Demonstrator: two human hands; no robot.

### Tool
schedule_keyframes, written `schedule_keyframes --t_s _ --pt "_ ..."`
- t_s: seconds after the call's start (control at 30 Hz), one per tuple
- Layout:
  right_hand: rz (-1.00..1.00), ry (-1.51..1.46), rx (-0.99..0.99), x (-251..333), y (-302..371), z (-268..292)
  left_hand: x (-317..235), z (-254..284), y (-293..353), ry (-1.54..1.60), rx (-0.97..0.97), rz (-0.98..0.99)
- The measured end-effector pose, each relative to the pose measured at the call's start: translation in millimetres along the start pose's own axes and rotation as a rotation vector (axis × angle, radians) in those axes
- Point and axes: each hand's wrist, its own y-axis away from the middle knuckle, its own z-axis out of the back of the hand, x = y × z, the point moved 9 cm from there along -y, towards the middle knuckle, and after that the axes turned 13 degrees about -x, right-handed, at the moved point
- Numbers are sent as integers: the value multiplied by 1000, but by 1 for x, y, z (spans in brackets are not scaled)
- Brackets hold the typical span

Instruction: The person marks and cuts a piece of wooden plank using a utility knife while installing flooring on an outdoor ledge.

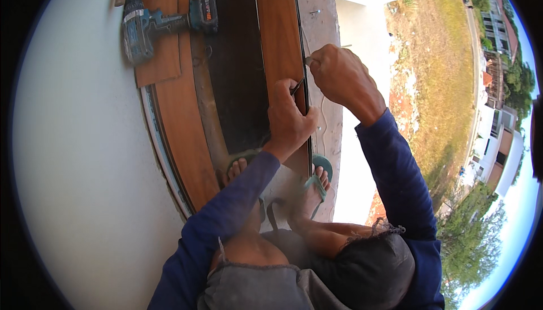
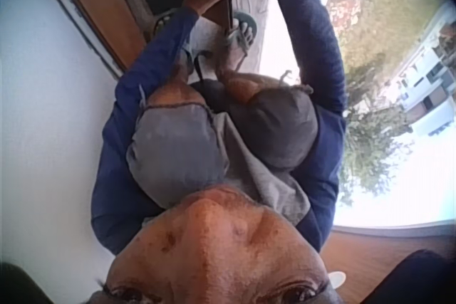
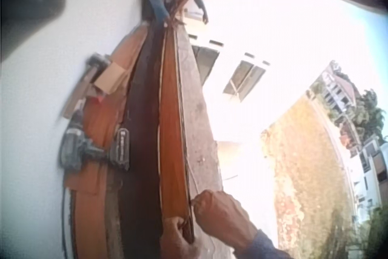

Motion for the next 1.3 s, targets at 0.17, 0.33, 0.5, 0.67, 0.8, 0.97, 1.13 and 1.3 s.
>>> schedule_keyframes --t_s 0.17,0.33,0.5,0.67,0.8,0.97,1.13,1.3 --pt "75 -50 -150 1 8 2 -2 -1 0 28 25 35" --pt "41 -13 -101 2 12 1 1 -2 0 33 20 31" --pt "53 85 -4 9 19 1 0 -2 -1 37 36 44" --pt "87 39 -129 7 29 2 -4 -2 -1 50 6 16" --pt "76 55 -72 2 37 -4 1 -5 0 6 49 71" --pt "33 -4 -99 4 43 19 -1 5 -3 128 -1 104" --pt "22 -95 -136 -12 24 23 -6 15 -15 32 85 259" --pt "63 -59 -105 0 16 17 3 17 -11 67 14 247"
